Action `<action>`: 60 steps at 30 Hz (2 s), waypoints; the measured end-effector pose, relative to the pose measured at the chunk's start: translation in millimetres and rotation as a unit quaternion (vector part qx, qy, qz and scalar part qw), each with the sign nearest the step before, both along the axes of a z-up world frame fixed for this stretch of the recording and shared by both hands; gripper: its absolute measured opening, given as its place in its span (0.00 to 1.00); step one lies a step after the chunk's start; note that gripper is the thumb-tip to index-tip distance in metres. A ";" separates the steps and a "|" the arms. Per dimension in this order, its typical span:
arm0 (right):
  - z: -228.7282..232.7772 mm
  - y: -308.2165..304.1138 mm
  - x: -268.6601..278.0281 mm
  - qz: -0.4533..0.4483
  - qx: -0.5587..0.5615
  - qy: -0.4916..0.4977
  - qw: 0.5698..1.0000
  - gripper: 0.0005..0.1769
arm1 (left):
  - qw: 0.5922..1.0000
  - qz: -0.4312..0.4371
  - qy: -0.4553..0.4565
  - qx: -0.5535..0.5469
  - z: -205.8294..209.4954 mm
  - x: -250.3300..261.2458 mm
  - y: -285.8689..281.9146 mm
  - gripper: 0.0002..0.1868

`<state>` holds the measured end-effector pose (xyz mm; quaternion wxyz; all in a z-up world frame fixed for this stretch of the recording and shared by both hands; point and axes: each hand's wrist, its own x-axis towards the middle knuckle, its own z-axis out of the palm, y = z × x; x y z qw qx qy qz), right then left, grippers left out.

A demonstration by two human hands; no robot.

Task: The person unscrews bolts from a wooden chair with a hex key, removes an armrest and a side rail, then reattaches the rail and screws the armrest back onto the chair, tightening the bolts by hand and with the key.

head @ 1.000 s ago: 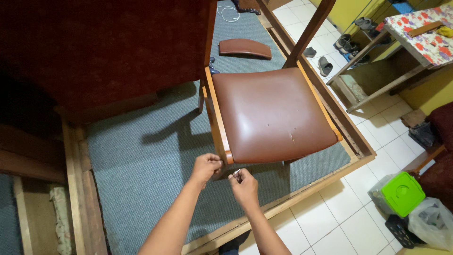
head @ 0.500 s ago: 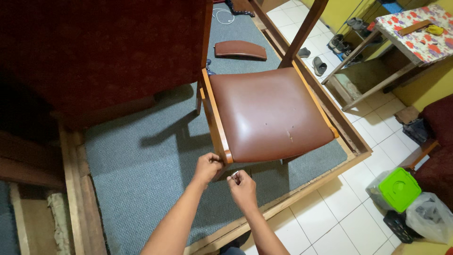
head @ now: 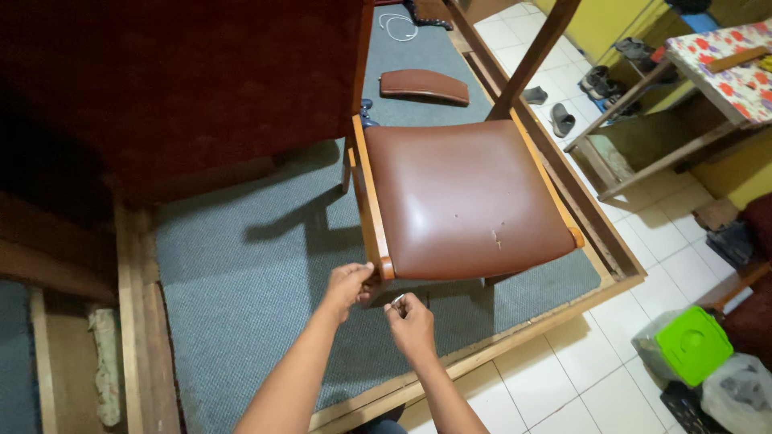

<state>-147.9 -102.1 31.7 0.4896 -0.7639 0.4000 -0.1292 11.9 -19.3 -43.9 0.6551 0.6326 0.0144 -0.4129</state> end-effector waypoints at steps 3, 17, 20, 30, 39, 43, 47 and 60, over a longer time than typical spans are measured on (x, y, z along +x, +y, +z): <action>-2.0 -6.0 0.3 0.019 0.009 -0.002 1.000 0.12 | 0.998 -0.006 0.032 0.052 3.9 -1.3 1.6 0.18; 6.0 -24.5 2.9 0.097 0.040 -0.001 0.994 0.11 | 0.997 0.025 0.006 0.067 10.8 -8.7 -8.1 0.18; 4.2 -25.3 2.7 0.102 0.029 -0.002 0.994 0.12 | 0.998 0.034 -0.046 0.008 4.9 -10.3 -10.4 0.09; -2.4 -21.0 8.2 0.083 0.019 0.002 0.996 0.11 | 0.998 0.020 0.042 0.030 28.4 -3.5 0.3 0.15; -3.3 -6.0 7.3 0.050 0.010 0.022 0.998 0.12 | 1.000 -0.007 0.006 -0.020 21.9 -3.2 0.5 0.08; -1.2 -0.4 5.2 0.039 0.014 0.020 0.999 0.12 | 0.999 -0.022 -0.038 0.000 25.7 -4.3 1.2 0.09; 1.8 4.1 4.1 0.023 0.025 0.028 0.999 0.12 | 0.989 -0.070 -0.095 0.093 36.1 -7.3 -1.4 0.22; -3.8 1.2 7.7 0.012 0.004 -0.008 1.000 0.12 | 0.984 -0.067 -0.130 0.097 18.6 -5.1 -6.5 0.24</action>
